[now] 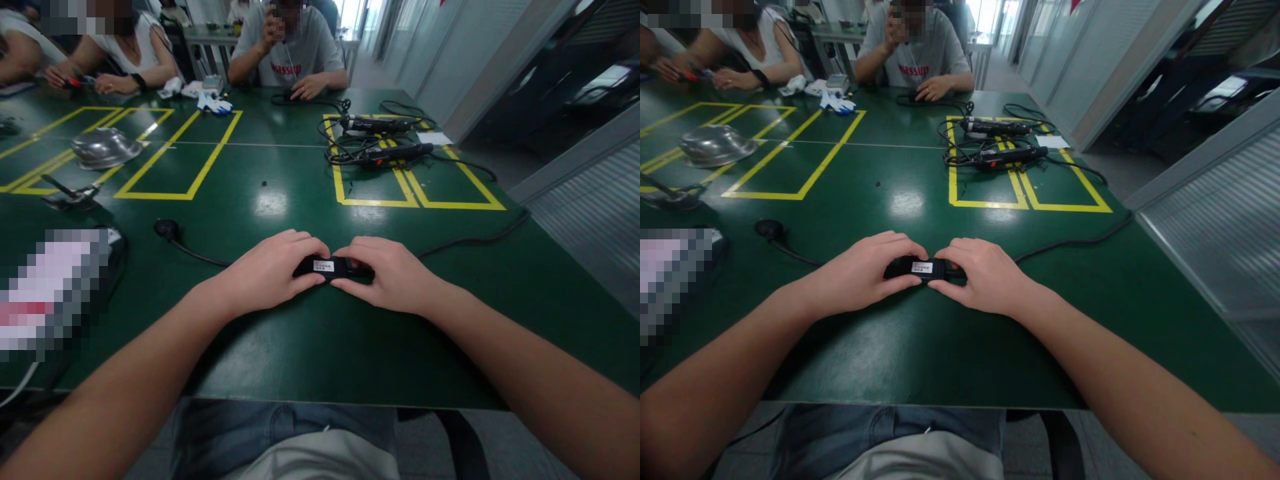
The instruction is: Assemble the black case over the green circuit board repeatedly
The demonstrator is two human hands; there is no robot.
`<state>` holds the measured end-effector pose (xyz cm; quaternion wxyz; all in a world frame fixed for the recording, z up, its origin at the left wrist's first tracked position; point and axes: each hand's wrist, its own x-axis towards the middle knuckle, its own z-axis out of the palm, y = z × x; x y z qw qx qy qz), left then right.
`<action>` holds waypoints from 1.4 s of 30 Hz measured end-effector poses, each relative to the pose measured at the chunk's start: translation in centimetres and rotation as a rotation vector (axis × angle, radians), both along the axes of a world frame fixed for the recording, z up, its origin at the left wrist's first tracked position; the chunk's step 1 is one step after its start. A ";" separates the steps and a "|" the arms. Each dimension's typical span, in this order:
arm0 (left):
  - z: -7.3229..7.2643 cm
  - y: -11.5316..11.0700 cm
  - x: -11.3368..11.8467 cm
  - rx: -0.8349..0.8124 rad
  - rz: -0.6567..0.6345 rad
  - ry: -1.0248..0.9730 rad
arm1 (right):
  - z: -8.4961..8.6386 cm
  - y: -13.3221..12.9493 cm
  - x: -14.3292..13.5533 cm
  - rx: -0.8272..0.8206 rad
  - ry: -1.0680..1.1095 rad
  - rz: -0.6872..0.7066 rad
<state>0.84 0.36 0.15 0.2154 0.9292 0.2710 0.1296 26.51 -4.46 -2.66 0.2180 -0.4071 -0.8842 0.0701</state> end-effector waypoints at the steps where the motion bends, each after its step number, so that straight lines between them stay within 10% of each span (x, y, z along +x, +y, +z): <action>1: 0.0 0.0 0.0 -0.002 0.000 0.000 | 0.0 0.0 0.0 0.000 0.006 0.003; 42: 0.2 0.0 0.0 -0.013 0.002 0.012 | 0.0 -0.1 -0.2 -0.123 0.038 -0.050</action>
